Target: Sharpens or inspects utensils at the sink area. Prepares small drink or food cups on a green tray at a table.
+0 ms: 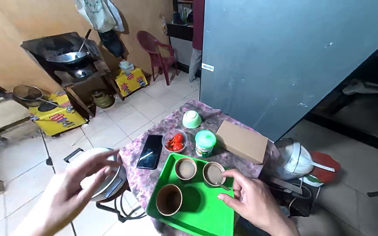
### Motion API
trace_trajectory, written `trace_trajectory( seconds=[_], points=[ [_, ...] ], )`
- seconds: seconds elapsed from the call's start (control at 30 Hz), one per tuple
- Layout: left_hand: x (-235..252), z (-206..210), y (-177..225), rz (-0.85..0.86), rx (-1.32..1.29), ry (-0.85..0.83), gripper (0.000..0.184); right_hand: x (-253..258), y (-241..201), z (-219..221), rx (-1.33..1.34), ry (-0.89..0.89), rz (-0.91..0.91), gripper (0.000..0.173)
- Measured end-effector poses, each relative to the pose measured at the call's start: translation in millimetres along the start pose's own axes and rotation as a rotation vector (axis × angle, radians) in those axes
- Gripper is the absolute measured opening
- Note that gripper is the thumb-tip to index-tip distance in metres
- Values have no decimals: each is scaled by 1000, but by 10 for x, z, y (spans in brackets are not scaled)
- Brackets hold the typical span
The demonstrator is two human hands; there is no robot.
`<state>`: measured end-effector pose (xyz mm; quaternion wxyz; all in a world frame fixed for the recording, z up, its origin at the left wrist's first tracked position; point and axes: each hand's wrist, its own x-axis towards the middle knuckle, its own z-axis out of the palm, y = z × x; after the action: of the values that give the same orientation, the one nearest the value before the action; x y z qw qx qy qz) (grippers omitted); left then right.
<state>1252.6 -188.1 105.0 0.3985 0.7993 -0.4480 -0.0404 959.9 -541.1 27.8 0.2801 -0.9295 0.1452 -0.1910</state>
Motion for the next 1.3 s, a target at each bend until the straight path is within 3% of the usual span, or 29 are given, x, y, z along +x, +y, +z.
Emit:
trace_trajectory(
  seconds=[0.1, 0.17, 0.27, 0.4, 0.83, 1.3],
  points=[
    [-638, 254, -483, -164, -211, 22, 48, 92, -11, 230, 169, 84, 103, 24],
    [-916, 436, -605, -226, -307, 14, 43, 213, -30, 298, 238, 192, 115, 11],
    [-1082, 650, -664, -277, -346, -17, 39, 380, -18, 282, 31, 262, 28, 24],
    [-962, 757, -695, -241, -349, -57, 38, 411, -12, 200, -181, 264, -30, 31],
    [-447, 985, -766, -72, -372, -153, 38, 358, -202, 265, -194, 179, 65, 32],
    [-166, 1137, -696, 26, -393, -231, 38, 294, -181, 251, -271, 266, 137, 34]
  ],
)
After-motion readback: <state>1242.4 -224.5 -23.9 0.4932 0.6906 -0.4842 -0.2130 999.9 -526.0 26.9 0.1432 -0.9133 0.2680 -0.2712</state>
